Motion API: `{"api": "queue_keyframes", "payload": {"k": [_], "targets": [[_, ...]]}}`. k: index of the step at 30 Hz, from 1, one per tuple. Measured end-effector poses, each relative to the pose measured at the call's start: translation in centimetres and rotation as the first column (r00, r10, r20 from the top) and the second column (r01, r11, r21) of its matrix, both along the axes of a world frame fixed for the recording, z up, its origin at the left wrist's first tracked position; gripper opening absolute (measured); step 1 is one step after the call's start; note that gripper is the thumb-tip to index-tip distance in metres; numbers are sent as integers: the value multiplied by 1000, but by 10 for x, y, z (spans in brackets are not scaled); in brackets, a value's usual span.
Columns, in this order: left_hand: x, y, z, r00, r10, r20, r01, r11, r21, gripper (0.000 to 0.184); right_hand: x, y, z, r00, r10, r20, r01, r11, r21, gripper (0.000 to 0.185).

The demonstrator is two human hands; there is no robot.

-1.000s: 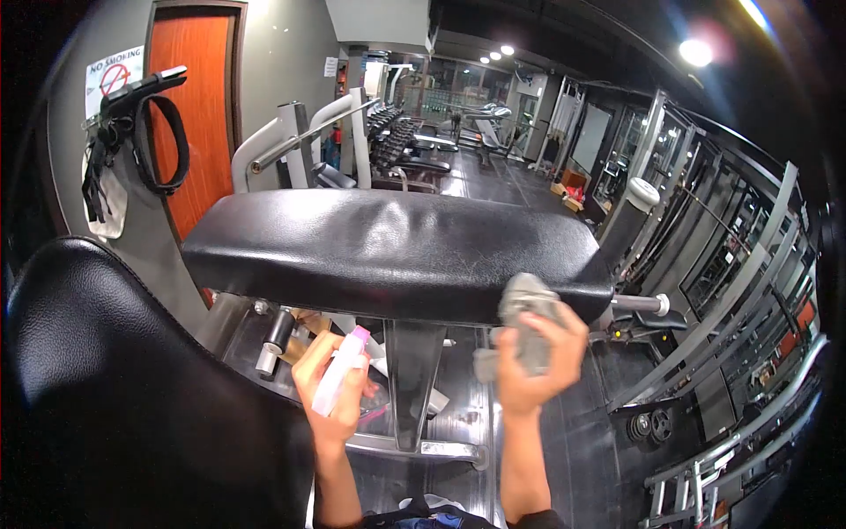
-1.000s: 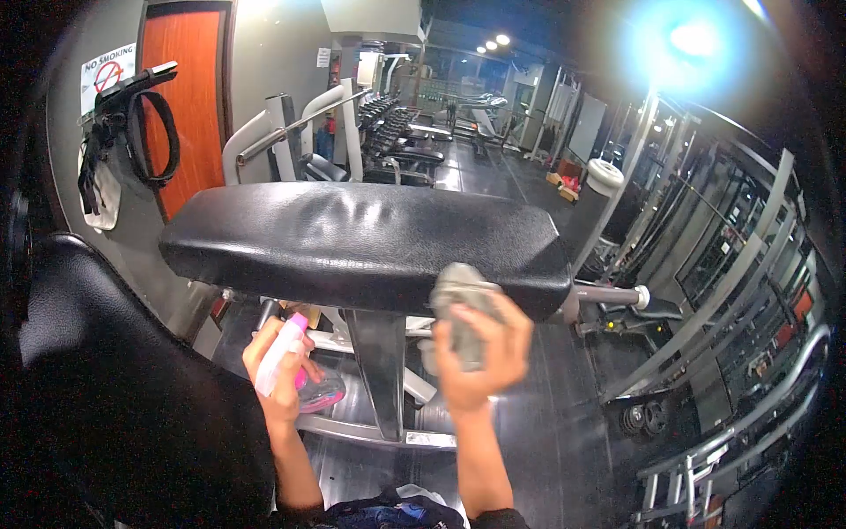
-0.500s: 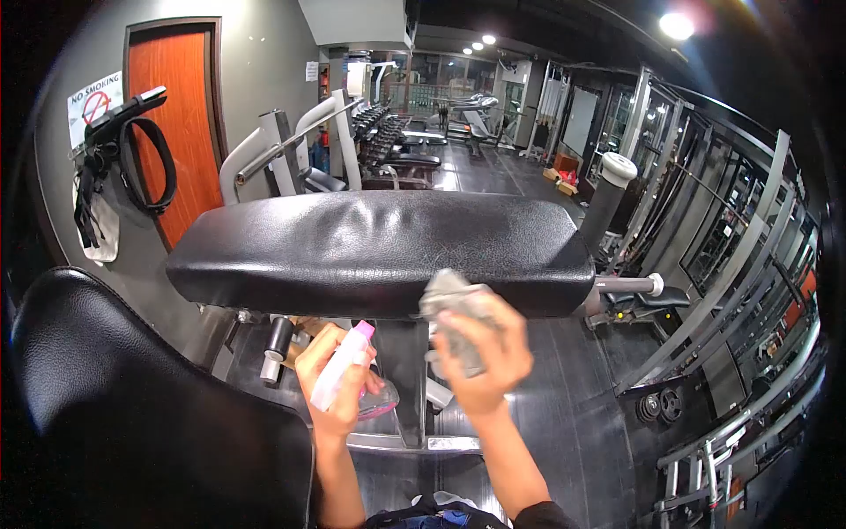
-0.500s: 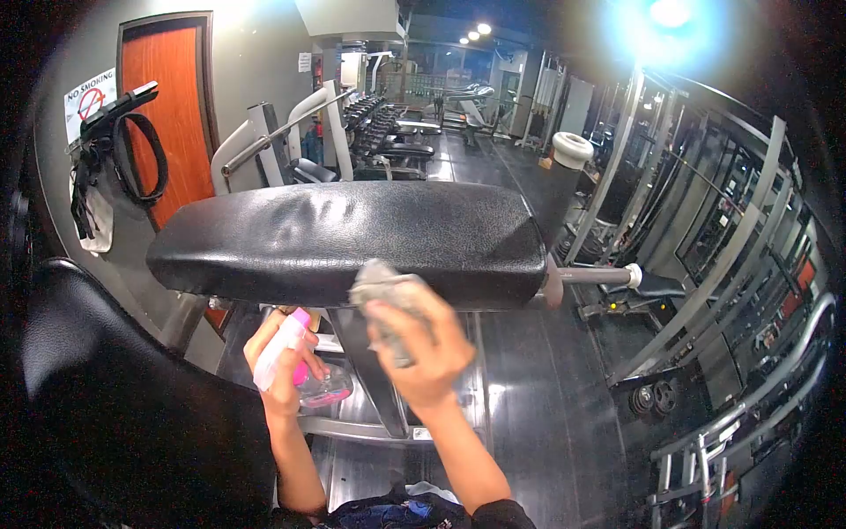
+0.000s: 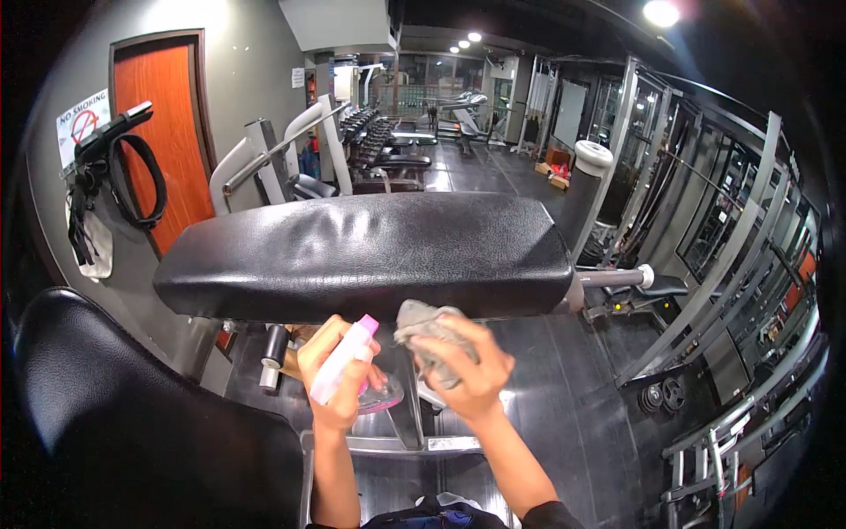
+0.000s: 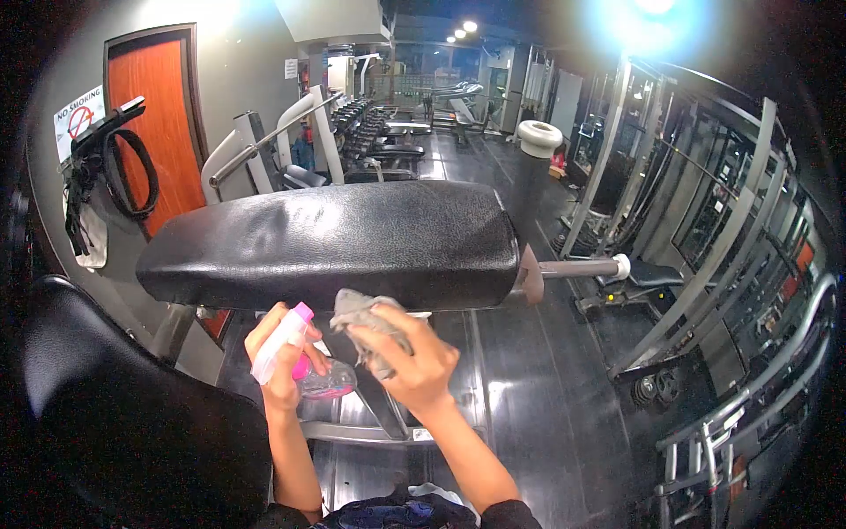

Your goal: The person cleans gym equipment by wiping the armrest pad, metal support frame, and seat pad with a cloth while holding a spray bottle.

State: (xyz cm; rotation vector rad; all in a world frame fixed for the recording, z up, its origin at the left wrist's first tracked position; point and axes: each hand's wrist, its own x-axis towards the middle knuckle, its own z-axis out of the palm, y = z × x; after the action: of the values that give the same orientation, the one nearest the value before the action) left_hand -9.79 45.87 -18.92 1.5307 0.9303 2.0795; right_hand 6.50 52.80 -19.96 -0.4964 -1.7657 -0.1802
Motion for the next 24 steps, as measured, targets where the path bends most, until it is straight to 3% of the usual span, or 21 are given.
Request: {"api": "queue_keyframes", "payload": {"k": [3, 6, 8, 10, 12, 14, 16, 18, 20, 24], "targets": [[2, 3, 1, 999, -34, 5, 34, 999, 25, 30, 14, 7, 1, 996, -87, -23, 89, 993, 77, 38], [3, 2, 0, 999, -46, -28, 46, 999, 19, 29, 39, 15, 18, 931, -234, -281, 266, 961, 78, 28], [4, 3, -1, 997, -22, -71, 23, 1000, 16, 27, 44, 19, 20, 853, -229, -470, 224, 972, -68, 25], [6, 5, -2, 997, -24, -78, 25, 1000, 12, 27, 38, 21, 8, 883, -252, -397, 281, 960, 15, 28], [10, 7, -3, 996, -29, -85, 30, 1000, 8, 26, 28, 11, -4, 972, -90, -216, 92, 996, -2, 31], [14, 8, -5, 997, -67, -49, 66, 998, -22, 25, 28, 15, -12, 989, -76, -123, 83, 995, 51, 30], [20, 8, -7, 996, -83, -39, 82, 996, -25, 23, 42, 21, -3, 974, -135, -185, 153, 984, 90, 30], [25, 10, -10, 995, -100, -25, 100, 995, -30, 21, 56, 23, 9, 909, -237, -342, 259, 966, 18, 27], [30, 13, -13, 990, -124, -72, 120, 991, -56, 17, 59, 24, 19, 842, -219, -493, 200, 975, -91, 25], [49, 19, -11, 989, -118, -94, 107, 988, -110, 14, 54, 16, -1, 881, -217, -420, 222, 974, -35, 25]]}}
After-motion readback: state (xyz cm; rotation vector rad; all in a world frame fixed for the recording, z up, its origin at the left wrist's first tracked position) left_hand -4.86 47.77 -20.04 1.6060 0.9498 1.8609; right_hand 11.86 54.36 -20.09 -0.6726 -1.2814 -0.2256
